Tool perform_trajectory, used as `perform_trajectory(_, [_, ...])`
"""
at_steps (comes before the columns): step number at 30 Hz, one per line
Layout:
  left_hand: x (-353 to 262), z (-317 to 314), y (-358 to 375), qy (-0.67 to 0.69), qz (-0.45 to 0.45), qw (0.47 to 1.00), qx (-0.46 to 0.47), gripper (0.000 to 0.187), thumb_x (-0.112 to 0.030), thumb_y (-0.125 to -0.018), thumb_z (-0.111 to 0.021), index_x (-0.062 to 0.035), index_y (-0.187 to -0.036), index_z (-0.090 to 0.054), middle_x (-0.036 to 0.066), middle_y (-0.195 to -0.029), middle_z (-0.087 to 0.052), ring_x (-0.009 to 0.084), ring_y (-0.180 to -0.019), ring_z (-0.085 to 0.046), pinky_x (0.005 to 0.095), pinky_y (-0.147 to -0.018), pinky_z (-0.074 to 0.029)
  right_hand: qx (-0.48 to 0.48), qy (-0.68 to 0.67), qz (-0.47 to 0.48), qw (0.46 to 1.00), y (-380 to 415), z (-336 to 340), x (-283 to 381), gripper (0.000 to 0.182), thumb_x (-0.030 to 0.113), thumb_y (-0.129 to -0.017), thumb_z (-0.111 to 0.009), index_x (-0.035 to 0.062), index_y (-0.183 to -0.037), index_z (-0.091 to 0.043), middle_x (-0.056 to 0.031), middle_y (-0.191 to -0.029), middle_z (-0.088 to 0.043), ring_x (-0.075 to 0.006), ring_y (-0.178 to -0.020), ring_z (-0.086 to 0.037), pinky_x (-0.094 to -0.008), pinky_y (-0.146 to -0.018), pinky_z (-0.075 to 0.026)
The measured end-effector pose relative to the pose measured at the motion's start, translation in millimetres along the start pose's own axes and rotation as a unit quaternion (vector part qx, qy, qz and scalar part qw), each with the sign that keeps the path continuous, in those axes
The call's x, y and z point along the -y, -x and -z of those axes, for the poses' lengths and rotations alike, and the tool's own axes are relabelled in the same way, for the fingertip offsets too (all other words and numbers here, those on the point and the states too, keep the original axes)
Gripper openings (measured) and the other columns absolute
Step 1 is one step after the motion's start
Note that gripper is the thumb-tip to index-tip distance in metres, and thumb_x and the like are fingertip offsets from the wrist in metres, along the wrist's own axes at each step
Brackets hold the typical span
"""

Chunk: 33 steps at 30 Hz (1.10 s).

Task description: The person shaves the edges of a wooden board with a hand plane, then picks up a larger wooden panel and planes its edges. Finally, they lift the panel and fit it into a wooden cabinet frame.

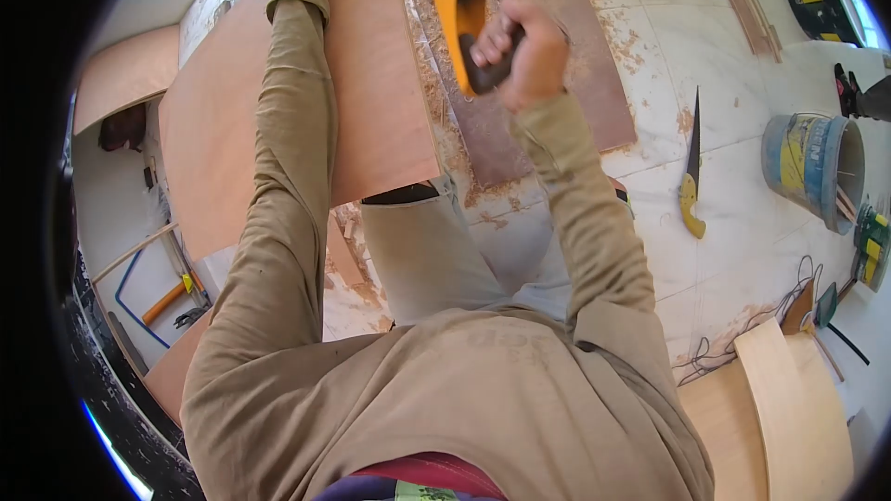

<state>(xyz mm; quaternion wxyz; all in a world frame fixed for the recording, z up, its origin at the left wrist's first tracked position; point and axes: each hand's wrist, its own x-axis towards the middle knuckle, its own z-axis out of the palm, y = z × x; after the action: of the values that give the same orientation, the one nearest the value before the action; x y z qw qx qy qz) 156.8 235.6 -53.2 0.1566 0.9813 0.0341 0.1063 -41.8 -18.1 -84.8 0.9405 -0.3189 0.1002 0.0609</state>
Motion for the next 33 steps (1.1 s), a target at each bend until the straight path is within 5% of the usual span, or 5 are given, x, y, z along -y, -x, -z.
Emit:
perform_trajectory(5, [5,-4,27,0.001,-0.024,1.0,0.017,0.056,-0.05,-0.089,-0.055,-0.0173,-0.133,-0.057,0.015,-0.145,-0.047,0.0351,-0.138,-0.039,0.0567,-0.111,-0.029,-0.244,0.353,0.012,0.903,121,61,42,0.03,0.013,-0.091,-0.059,0.0068,-0.065,-0.046,-0.0039,-0.067,-0.05,-0.015,-0.059,-0.049,-0.0301,-0.055,-0.043])
perform_trajectory(16, [4,60,224,-0.034,-0.141,0.984,0.1,0.068,-0.055,-0.09,-0.053,-0.0179,-0.146,-0.044,0.018,-0.156,-0.032,0.0401,-0.144,-0.027,0.065,-0.113,-0.021,-0.153,-0.128,-0.135,0.97,260,58,-9,0.025,0.024,-0.086,-0.057,0.0149,-0.07,-0.04,0.0003,-0.06,-0.037,-0.0155,-0.055,-0.039,-0.0336,-0.057,-0.038])
perform_trajectory(20, [-21,91,258,-0.069,0.005,0.992,0.107,0.077,-0.059,-0.089,-0.05,-0.018,-0.153,-0.035,0.02,-0.159,-0.026,0.0461,-0.147,-0.018,0.0693,-0.113,-0.014,-0.141,-0.153,-0.156,0.966,272,50,-22,0.024,0.024,-0.086,-0.055,0.0155,-0.068,-0.041,0.0014,-0.06,-0.037,-0.0152,-0.054,-0.039,-0.0337,-0.056,-0.038])
perform_trajectory(27, [-19,83,255,-0.059,0.014,0.992,0.109,0.079,-0.059,-0.088,-0.05,-0.0173,-0.153,-0.033,0.021,-0.16,-0.022,0.0493,-0.147,-0.015,0.0711,-0.114,-0.01,-0.079,-0.182,-0.102,0.975,164,44,-53,0.026,0.024,-0.086,-0.053,0.016,-0.066,-0.038,0.002,-0.056,-0.032,-0.0145,-0.05,-0.033,-0.0336,-0.053,-0.035])
perform_trajectory(33, [-19,80,251,-0.067,0.004,0.994,0.09,0.077,-0.057,-0.088,-0.051,-0.0165,-0.152,-0.034,0.02,-0.157,-0.026,0.048,-0.145,-0.019,0.0703,-0.112,-0.015,-0.094,-0.156,-0.139,0.973,252,54,-31,0.027,0.026,-0.085,-0.054,0.0156,-0.066,-0.038,0.0017,-0.056,-0.032,-0.0153,-0.05,-0.034,-0.0341,-0.054,-0.036])
